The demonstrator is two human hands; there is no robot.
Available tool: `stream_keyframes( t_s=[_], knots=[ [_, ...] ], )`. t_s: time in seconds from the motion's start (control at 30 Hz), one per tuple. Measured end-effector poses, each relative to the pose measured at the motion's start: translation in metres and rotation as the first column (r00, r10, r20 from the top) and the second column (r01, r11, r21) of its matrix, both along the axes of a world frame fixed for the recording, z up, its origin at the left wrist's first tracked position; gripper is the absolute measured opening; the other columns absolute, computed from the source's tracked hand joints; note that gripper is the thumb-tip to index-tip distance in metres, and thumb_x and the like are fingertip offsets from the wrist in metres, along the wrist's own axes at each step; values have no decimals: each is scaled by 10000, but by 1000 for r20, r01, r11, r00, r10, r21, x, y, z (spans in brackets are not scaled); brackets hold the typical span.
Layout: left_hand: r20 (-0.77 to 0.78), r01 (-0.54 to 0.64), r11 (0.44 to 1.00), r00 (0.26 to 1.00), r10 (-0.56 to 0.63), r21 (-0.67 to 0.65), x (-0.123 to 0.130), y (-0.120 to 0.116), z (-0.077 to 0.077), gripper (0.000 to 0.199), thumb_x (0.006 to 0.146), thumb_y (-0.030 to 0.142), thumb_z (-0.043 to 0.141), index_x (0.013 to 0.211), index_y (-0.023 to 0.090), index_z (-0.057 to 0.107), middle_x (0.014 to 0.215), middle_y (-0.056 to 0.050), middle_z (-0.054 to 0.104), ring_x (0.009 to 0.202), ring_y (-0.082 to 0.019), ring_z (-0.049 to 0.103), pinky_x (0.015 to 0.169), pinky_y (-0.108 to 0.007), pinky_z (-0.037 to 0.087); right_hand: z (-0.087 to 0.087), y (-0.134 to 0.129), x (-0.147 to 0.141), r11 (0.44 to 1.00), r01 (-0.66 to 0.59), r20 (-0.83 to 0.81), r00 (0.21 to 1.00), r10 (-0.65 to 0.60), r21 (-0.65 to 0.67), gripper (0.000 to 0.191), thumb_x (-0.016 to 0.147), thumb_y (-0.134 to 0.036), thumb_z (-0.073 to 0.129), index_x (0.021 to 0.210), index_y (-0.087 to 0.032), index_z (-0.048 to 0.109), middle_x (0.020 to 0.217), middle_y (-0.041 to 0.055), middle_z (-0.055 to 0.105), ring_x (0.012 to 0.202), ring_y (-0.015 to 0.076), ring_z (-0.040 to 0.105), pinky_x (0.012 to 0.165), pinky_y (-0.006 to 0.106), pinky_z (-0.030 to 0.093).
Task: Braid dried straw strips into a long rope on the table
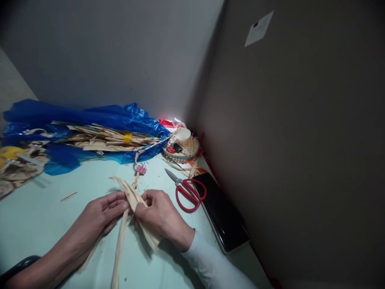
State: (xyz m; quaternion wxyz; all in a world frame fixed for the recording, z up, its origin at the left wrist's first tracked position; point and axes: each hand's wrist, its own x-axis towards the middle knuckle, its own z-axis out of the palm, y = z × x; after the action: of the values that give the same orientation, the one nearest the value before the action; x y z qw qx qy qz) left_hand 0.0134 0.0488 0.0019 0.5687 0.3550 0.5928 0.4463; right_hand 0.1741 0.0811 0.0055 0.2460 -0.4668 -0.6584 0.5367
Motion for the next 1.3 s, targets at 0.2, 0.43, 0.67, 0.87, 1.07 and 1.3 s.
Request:
stream_keyframes(
  t_s=[0.2, 0.43, 0.67, 0.87, 1.07, 1.3],
  knots=[
    [-57, 4, 997, 998, 1, 78, 2, 2, -1, 513, 647, 352, 716, 1111, 230, 536, 553, 104, 557, 356, -36, 244, 375, -164, 137, 1, 2, 2, 981, 19, -236, 970, -64, -192, 106, 714, -204, 564, 810, -160, 565, 681, -6, 577, 581, 112, 492, 527, 216, 331],
    [-29, 77, 997, 997, -77, 17, -1, 2, -3, 435, 631, 342, 736, 1013, 156, 647, 598, 66, 537, 412, -29, 242, 410, -175, 157, 7, -2, 3, 987, 8, 32, 999, -13, 162, 236, 861, -301, 552, 675, -156, 542, 606, -27, 494, 573, 97, 410, 528, 228, 269],
    [-29, 74, 997, 997, -74, -14, 0, 3, 4, 482, 581, 382, 769, 972, 109, 697, 493, 86, 449, 420, -31, 185, 429, -196, 93, 7, -10, -1, 930, 20, 232, 966, -113, 367, 210, 916, -294, 505, 754, -169, 553, 621, -27, 537, 579, 98, 416, 543, 237, 240],
    [-23, 47, 999, 999, -47, 6, 1, 1, 5, 389, 550, 376, 788, 849, 132, 733, 445, 101, 377, 389, -33, 192, 423, -204, 96, 0, -13, -5, 897, 37, 254, 953, -164, 440, 184, 895, -273, 508, 735, -184, 499, 606, -34, 499, 555, 101, 373, 533, 258, 200],
    [-86, 13, 1000, 996, -13, 1, 4, 1, 8, 389, 571, 443, 764, 813, 139, 740, 417, 103, 336, 373, -49, 217, 415, -216, 115, -1, -15, -8, 883, 59, 264, 943, -203, 466, 145, 863, -243, 506, 732, -191, 472, 604, -30, 499, 538, 105, 363, 531, 273, 185],
    [-134, 57, 996, 990, -49, 63, 0, 0, 4, 244, 587, 330, 777, 730, 141, 719, 456, 89, 413, 435, -53, 255, 424, -194, 151, 0, -16, -10, 888, 35, 252, 953, -168, 458, 153, 869, -243, 509, 737, -191, 452, 624, -34, 496, 554, 103, 361, 541, 268, 187]
  ],
)
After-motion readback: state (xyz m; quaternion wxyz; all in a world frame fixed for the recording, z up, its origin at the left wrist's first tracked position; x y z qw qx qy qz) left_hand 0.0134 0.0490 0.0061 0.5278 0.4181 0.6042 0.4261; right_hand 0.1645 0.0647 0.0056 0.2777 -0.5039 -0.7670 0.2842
